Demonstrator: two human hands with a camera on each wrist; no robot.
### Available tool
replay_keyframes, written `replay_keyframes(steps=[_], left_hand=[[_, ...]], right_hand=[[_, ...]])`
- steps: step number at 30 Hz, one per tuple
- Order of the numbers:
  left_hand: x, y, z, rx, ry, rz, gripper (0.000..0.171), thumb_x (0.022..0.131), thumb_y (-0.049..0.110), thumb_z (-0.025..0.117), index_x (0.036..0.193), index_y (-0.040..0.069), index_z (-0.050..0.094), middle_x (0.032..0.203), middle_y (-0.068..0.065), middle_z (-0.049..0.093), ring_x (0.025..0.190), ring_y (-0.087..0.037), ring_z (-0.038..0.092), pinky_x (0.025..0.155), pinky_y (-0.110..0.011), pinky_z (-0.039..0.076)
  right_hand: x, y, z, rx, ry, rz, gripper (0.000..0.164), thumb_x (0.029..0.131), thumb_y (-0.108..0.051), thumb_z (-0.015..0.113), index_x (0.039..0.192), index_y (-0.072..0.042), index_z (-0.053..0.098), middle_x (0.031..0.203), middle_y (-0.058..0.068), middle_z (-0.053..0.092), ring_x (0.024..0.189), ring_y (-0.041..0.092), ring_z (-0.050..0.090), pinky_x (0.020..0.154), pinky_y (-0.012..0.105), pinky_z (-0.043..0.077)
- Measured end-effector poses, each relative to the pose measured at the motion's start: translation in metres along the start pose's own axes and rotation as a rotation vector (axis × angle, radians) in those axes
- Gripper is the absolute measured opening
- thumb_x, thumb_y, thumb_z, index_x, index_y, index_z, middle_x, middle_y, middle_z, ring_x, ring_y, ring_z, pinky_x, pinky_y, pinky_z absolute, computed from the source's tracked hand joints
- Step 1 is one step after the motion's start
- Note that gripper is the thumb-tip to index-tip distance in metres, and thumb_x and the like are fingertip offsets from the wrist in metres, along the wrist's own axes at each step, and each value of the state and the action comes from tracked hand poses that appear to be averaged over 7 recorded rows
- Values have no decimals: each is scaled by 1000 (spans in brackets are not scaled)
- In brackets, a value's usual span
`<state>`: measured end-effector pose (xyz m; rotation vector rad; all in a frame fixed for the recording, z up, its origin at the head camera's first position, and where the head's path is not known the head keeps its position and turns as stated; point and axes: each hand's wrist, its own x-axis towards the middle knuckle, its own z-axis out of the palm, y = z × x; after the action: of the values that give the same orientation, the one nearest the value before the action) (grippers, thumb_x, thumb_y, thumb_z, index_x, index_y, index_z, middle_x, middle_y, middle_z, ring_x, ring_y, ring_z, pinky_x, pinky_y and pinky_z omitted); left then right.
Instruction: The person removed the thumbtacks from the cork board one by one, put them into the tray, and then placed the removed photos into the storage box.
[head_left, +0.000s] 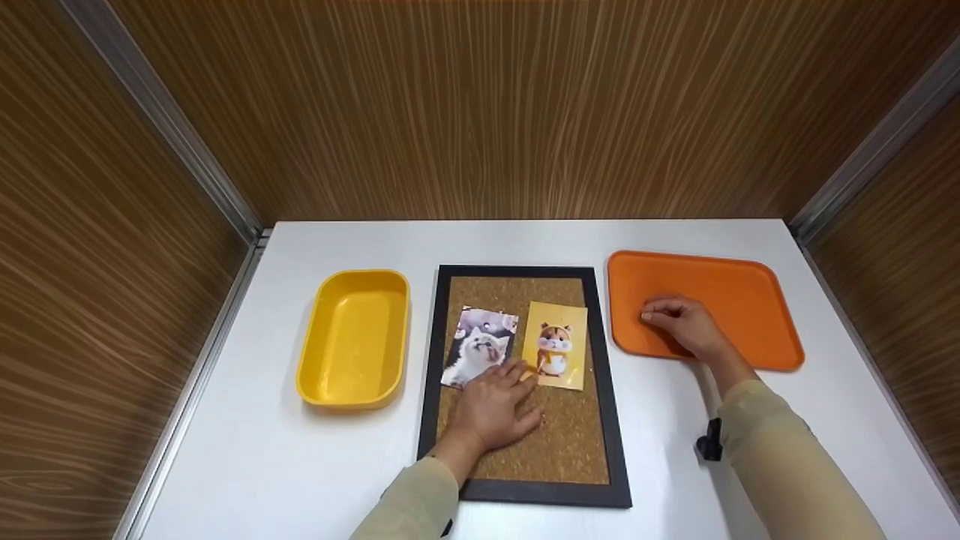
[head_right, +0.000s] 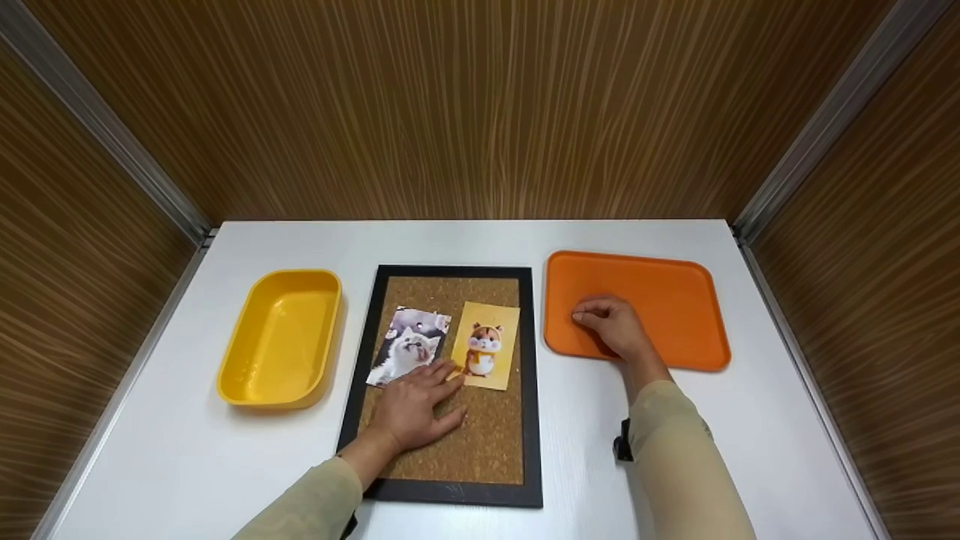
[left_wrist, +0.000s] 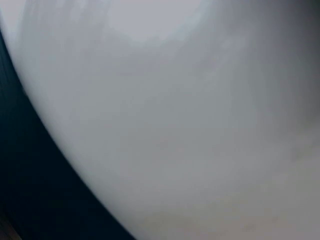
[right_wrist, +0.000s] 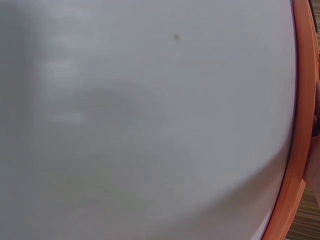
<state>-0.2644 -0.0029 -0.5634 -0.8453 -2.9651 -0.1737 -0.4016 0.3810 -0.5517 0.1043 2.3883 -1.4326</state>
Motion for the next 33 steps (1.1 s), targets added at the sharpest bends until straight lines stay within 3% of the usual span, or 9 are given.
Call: replay_keyframes(steps=[12,20,29,33], left_hand=[[0,-1,-1,1,28,11,56,103,64,50,142,29,70,150,3,62,140,-16,56,117,-30,44],[1,-1,-2,0,22,13,58,103,64,49,144,28,69,152,3,61,141,-17,55,118,-31,43],[1,0,0,-25,16,7,58,104,63,48,144,26,68,152,2,61,142,-17,55,118,-32,42],[0,-1,0,-25,10,-1,58,104,64,48,145,27,68,153,2,61,143,-17,54,119,-32,42]], right_hand=[[2,1,2,-27,29,-35,34,101,-29,75,123,-3,77,142,14,61,131,29,48,119,46,36],[1,1,1,-2,29,4,39,101,-37,74,125,-7,77,142,11,60,131,28,47,117,44,37],[0,3,-1,51,22,8,38,102,-39,72,126,-9,76,136,7,65,123,25,52,102,22,48],[0,1,-3,85,22,23,42,102,-40,71,129,-8,74,134,7,66,119,25,55,95,19,52]])
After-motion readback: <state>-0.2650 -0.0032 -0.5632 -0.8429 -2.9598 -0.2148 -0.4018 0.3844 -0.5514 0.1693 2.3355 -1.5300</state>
